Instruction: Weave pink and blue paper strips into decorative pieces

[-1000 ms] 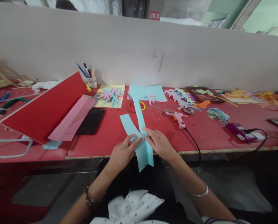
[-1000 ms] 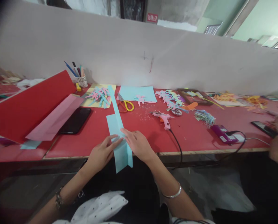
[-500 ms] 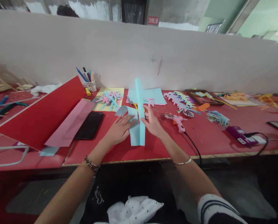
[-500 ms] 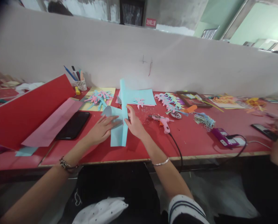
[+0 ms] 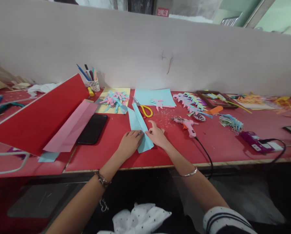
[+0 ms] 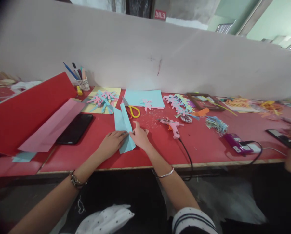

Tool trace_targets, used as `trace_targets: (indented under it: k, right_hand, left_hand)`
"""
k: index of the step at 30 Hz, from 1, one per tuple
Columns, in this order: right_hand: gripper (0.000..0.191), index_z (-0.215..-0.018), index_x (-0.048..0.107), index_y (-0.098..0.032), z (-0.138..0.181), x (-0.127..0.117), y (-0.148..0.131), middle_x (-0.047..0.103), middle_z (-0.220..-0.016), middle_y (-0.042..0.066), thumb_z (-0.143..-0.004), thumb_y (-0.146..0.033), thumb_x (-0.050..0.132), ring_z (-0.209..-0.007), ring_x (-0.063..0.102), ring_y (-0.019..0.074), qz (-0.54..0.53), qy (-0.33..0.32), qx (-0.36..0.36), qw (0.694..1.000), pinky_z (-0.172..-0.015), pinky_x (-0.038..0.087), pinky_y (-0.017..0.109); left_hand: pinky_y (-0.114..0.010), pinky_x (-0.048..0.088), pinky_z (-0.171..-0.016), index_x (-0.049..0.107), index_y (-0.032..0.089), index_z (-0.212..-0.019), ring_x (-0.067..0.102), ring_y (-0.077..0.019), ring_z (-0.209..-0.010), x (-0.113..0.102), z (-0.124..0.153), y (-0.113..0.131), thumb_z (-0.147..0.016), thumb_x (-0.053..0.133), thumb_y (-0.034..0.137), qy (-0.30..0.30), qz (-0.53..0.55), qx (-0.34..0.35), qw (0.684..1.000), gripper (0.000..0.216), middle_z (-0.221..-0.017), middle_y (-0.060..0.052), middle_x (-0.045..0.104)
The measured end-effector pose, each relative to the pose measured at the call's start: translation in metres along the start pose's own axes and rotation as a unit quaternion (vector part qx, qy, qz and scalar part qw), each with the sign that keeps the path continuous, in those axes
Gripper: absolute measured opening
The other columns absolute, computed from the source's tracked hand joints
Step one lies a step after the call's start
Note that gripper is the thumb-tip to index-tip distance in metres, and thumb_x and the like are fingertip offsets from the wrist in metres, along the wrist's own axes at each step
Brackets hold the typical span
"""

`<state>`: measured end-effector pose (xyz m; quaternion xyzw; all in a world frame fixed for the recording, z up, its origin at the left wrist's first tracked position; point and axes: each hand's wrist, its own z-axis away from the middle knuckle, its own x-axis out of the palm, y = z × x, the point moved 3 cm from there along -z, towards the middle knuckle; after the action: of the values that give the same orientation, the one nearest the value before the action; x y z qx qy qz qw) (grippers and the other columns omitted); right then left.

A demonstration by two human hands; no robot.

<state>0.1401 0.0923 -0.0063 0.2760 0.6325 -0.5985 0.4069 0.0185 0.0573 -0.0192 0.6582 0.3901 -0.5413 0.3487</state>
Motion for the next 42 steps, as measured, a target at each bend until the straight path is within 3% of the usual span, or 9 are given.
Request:
trace_targets:
  k: [6, 13, 21, 32, 42]
  right_hand:
    - [0.041, -0.121, 0.037, -0.014, 0.005, 0.007, -0.002, 0.065, -0.073, 0.001, -0.080, -0.017, 0.038, -0.085, 0.057, 0.0183, 0.036, 0.006, 0.010, 0.999, -0.084, 0.025, 0.036]
    - [0.038, -0.119, 0.040, -0.016, 0.010, 0.012, -0.002, 0.066, -0.075, 0.005, -0.082, -0.017, 0.033, -0.081, 0.059, 0.0204, 0.095, 0.032, 0.010, 0.995, -0.080, 0.023, 0.035]
    - [0.040, -0.124, 0.035, -0.016, 0.012, 0.009, 0.003, 0.066, -0.074, 0.004, -0.084, -0.019, 0.034, -0.079, 0.059, 0.0191, 0.104, 0.025, 0.013, 0.994, -0.080, 0.021, 0.033]
    - [0.041, -0.125, 0.035, -0.012, 0.016, 0.008, 0.003, 0.066, -0.072, 0.006, -0.084, -0.017, 0.035, -0.067, 0.059, 0.0169, 0.186, 0.027, -0.029, 0.982, -0.080, 0.018, 0.033]
    - [0.044, -0.127, 0.032, -0.013, 0.017, 0.003, 0.009, 0.063, -0.072, 0.003, -0.083, -0.014, 0.034, -0.069, 0.057, 0.0161, 0.146, 0.016, -0.039, 0.988, -0.083, 0.021, 0.033]
  left_hand:
    - [-0.031, 0.040, -0.091, 0.046, 0.017, -0.120, 0.047, -0.0184, -0.110, 0.001, 0.006, 0.006, -0.085, 0.035, 0.024, 0.014, -0.003, -0.006, 1.000, 0.038, -0.121, -0.006, 0.054]
    - [-0.039, 0.039, -0.093, 0.045, 0.021, -0.123, 0.042, -0.0228, -0.116, 0.002, 0.009, 0.013, -0.086, 0.030, 0.023, -0.002, -0.010, -0.034, 0.999, 0.040, -0.128, -0.005, 0.048]
    - [-0.042, 0.031, -0.099, 0.037, 0.024, -0.128, 0.032, -0.0222, -0.125, 0.003, 0.014, 0.012, -0.087, 0.029, 0.031, -0.051, 0.004, -0.047, 0.998, 0.043, -0.136, -0.004, 0.036]
    - [-0.040, 0.031, -0.099, 0.035, 0.027, -0.129, 0.032, -0.0194, -0.125, 0.005, 0.018, 0.008, -0.087, 0.027, 0.033, -0.040, -0.018, -0.044, 0.998, 0.043, -0.136, -0.003, 0.035]
    - [-0.044, 0.029, -0.100, 0.034, 0.026, -0.130, 0.031, -0.0211, -0.126, 0.002, 0.038, -0.008, -0.087, 0.028, 0.035, -0.048, -0.002, -0.017, 0.999, 0.044, -0.137, -0.004, 0.034]
